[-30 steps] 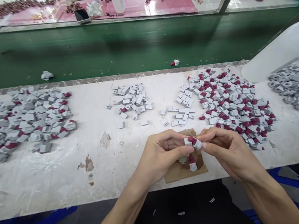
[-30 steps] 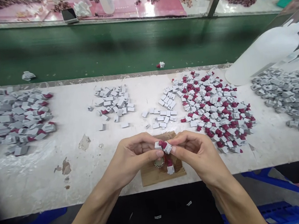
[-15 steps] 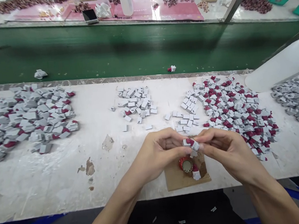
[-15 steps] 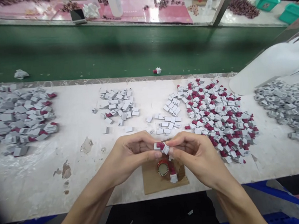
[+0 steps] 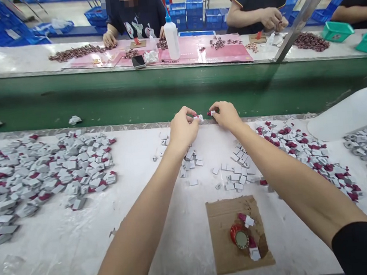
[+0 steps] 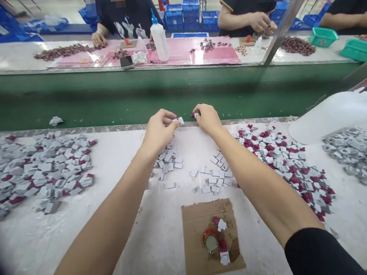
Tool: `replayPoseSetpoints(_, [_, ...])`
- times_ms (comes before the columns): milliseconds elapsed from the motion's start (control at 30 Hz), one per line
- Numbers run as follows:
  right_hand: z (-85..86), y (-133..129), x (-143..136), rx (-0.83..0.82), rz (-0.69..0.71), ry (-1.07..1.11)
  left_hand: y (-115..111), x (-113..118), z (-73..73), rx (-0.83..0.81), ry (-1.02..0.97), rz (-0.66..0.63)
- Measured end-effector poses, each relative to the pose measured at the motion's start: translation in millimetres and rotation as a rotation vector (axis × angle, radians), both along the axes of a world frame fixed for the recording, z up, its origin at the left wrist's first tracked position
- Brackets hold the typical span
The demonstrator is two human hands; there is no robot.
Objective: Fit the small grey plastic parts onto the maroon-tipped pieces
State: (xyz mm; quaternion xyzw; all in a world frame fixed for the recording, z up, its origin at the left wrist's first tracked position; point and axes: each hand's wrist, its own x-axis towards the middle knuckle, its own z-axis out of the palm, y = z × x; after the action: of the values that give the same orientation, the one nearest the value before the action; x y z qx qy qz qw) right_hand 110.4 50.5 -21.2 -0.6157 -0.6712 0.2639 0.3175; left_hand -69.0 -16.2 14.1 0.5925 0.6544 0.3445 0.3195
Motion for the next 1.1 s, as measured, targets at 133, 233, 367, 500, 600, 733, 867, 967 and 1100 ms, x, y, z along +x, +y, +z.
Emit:
replayPoseSetpoints(133, [-0.5,-0.2,25.8,0.03,-0.029,0.12,44.6,20.1,-19.6,-0.04,0.009,-0.017])
replayPoseSetpoints(233, [8.1,-22.1,48.7,0.049,-0.046,0.247,66.8,36.6,-30.1,-0.041,-0.013,-0.083])
replayPoseSetpoints(367, [23.3,-67.2,64.7,0.088,-0.034,0.369,72.4,42.1,-26.5,0.023,-0.015,-0.07])
replayPoseSetpoints(500, [37.4,-117.2,63.1,0.229,-0.059,0.373,36.9,35.9,-5.2,0.087,-0.06,-0.097])
replayPoseSetpoints(600, [44.6,-153.8,55.5,0.389,-0.067,0.322,-16.1,37.6,10.2,0.053,-0.208,-0.267])
replayPoseSetpoints(733, [47.6,-204.0,48.4,0.555,0.059,0.173,-92.9,41.3,15.1,-0.093,-0.588,-0.417])
replayPoseSetpoints(867, [45.0,-256.2,53.7,0.277,0.135,0.282,-156.6,33.9,6.1,-0.191,-0.718,-0.388])
replayPoseSetpoints(967, [41.2,-287.7,60.8,-0.09,0.162,0.435,-195.9,28.6,-0.4,-0.27,-0.738,-0.397])
replayPoseSetpoints(1100, [35.8,-314.3,64.6,-0.179,0.165,0.42,-227.4,23.8,-4.1,-0.248,-0.62,-0.388])
